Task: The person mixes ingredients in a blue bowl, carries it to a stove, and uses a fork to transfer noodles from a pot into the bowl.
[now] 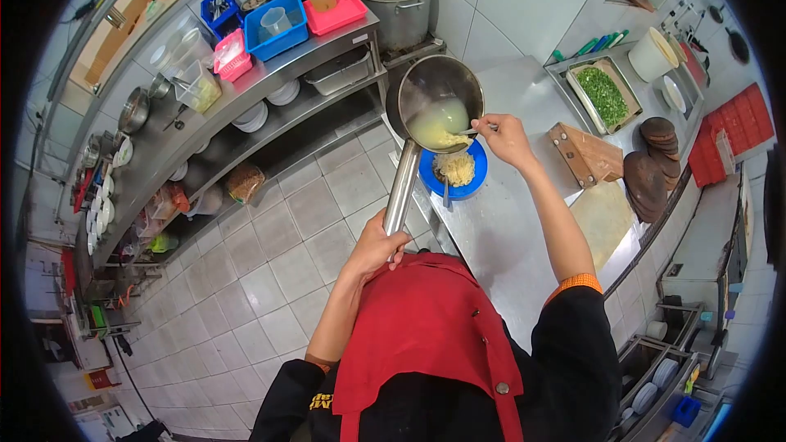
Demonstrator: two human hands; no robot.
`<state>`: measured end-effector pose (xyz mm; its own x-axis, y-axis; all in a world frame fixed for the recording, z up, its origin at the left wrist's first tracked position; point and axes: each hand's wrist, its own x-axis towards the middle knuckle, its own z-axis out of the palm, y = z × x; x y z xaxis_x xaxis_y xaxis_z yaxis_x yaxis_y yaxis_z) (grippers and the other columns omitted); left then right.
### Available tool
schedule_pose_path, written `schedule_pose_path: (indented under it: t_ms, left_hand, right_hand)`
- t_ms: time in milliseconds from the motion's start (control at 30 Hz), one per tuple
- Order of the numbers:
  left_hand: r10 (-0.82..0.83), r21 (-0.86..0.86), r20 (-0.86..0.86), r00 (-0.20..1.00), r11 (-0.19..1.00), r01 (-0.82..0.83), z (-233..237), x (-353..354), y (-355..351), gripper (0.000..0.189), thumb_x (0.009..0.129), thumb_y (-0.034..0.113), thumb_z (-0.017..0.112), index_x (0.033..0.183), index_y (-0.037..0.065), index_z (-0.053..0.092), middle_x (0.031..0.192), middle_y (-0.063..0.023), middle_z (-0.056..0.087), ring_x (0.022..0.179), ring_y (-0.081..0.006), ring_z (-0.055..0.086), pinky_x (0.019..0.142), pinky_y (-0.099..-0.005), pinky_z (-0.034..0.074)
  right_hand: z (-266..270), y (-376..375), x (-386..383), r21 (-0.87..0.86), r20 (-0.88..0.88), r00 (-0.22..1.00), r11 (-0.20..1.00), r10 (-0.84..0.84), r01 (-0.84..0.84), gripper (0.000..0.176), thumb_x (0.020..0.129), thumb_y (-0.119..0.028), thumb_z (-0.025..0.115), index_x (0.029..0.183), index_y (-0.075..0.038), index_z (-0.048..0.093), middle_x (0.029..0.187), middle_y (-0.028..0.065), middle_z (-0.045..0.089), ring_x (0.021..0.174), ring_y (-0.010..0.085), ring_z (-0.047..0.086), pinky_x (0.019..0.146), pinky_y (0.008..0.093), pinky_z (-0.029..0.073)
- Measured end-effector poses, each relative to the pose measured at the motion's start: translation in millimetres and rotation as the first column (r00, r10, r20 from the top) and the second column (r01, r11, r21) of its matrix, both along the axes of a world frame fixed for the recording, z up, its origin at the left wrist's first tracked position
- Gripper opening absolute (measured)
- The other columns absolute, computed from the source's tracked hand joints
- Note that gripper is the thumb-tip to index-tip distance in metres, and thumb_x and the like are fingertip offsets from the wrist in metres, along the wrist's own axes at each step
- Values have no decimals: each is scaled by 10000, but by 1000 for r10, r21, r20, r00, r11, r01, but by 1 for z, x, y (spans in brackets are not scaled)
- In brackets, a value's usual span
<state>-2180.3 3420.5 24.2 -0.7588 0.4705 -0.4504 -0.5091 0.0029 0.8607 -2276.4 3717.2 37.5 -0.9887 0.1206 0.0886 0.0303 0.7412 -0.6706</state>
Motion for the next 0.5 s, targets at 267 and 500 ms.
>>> schedule_pose_path:
  t_ms: [267,500]
  left_hand:
    - [15,-4,5,1000,1000,-15,-2,-2,-1,282,767,-29,561,1012,9,427,590,-54,485,410,-122,487,322,-254,375]
    - [28,0,-3,1000,1000,-28,-1,-4,-3,262,766,-32,561,987,17,428,589,-52,483,418,-117,487,322,-252,375]
  right_hand:
    - [-19,6,-1,-224,36,999,975,-3,11,315,842,-329,635,854,-23,710,703,129,663,673,182,619,675,331,479]
    - [-8,8,4,-430,165,986,901,14,59,311,853,-307,640,798,-3,683,687,21,620,680,122,548,669,289,451]
